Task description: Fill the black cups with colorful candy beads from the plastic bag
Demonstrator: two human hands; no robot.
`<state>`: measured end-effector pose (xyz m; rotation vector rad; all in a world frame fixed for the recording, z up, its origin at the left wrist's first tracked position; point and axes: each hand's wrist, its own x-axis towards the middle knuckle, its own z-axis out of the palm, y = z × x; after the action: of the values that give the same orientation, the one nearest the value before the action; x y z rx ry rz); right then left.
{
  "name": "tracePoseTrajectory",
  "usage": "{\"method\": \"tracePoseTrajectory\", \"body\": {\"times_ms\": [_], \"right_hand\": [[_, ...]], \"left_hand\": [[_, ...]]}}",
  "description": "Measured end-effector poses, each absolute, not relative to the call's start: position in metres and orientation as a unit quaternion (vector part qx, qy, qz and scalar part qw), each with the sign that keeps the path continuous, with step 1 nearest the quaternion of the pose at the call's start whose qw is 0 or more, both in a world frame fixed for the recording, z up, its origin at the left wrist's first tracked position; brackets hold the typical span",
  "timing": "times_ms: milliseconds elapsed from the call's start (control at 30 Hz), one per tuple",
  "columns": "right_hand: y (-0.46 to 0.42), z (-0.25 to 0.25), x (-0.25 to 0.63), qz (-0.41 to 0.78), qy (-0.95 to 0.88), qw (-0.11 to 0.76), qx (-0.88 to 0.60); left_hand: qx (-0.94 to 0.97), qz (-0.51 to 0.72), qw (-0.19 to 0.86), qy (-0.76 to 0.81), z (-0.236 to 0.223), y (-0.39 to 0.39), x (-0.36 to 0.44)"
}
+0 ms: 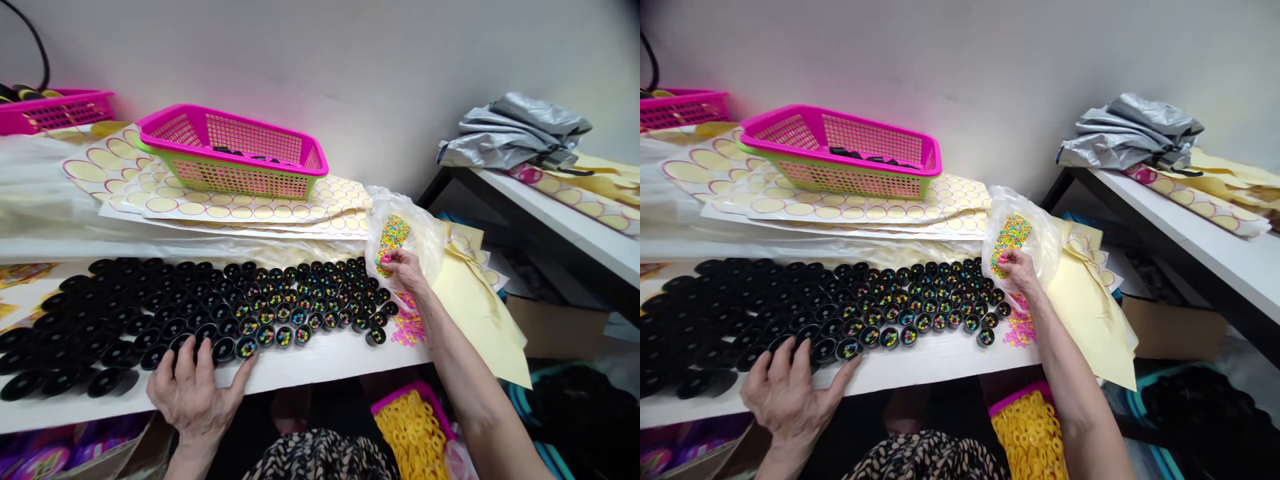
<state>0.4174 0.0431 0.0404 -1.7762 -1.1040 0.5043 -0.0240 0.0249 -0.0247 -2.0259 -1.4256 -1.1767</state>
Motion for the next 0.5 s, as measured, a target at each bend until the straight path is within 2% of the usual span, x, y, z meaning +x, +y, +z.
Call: {"method": "tracePoseTrajectory", "body": {"times_ms": [100,200,400,500], "right_hand": [[0.036,0.053,0.404,0.25,-0.422,0.566,-0.662],[0.031,0.07,0.371,0.275,-0.447,0.581,-0.622],[0.035,0.093,0.257,0.417,-0.582,0.449,-0.535],[0.048,0.089,0.206,0.427,-0.658,0.369,-0.498]], "left_hand": [[-0.727,-0.417,0.195,-0.509,-0.024,0.025,-0.024],[-0.731,-0.411,0.194,-0.51,-0.02,0.02,-0.024],[-0.726,-0.391,0.182,-0.536,-0.017,0.01,-0.022],[-0.726,-0.388,0.17,-0.542,-0.016,0.007,-0.021]]}}
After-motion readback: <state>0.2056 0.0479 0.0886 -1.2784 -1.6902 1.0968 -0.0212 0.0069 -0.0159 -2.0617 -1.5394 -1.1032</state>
